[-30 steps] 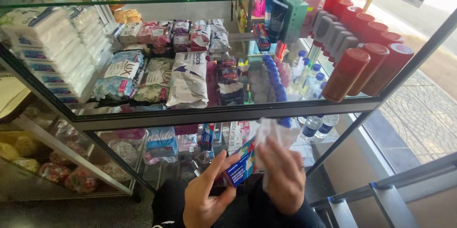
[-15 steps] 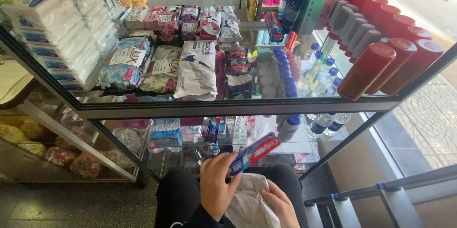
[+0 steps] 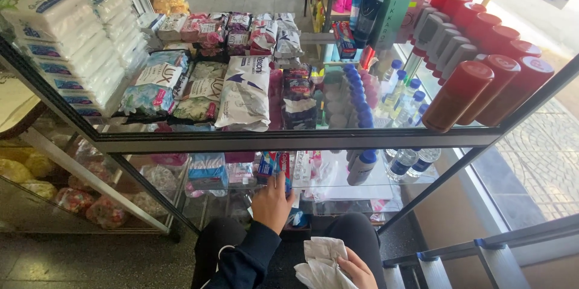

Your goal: The person sits on the floor in front of a glass display cabinet and wipes the shelves with a white cloth. They pick up various items, including soap bars, toothpaste boxes, and small packages, wipe them individually, and place them back on the shelf.

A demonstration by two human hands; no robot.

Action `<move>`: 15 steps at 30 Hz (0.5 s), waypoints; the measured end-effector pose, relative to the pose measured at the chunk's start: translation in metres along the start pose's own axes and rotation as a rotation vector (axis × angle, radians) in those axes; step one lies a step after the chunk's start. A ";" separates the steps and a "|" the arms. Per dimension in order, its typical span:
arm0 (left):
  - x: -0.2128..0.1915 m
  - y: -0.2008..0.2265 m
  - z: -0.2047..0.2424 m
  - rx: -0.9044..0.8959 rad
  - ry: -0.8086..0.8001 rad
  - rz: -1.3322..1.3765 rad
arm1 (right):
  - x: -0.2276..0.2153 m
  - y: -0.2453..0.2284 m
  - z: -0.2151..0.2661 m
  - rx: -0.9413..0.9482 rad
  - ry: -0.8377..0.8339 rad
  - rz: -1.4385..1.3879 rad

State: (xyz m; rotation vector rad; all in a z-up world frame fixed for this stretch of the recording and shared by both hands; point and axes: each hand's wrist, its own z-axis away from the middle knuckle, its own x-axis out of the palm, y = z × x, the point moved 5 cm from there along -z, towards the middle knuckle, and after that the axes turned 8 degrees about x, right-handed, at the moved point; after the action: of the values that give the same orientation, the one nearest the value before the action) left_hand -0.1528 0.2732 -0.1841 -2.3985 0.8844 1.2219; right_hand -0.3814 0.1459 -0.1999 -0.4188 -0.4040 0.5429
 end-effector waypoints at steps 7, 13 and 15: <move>-0.015 -0.004 0.009 -0.024 -0.143 0.000 | -0.009 0.004 -0.004 -0.015 0.018 -0.071; 0.035 0.033 0.023 0.514 -0.228 -0.078 | -0.006 -0.002 -0.009 0.078 0.037 0.002; 0.038 0.024 0.006 0.457 -0.258 -0.091 | 0.009 0.004 -0.003 0.211 -0.183 -0.189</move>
State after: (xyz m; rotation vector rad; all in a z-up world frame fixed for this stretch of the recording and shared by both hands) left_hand -0.1552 0.2432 -0.2179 -1.8553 0.8540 1.1178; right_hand -0.3749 0.1529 -0.2019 -0.1260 -0.5505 0.4349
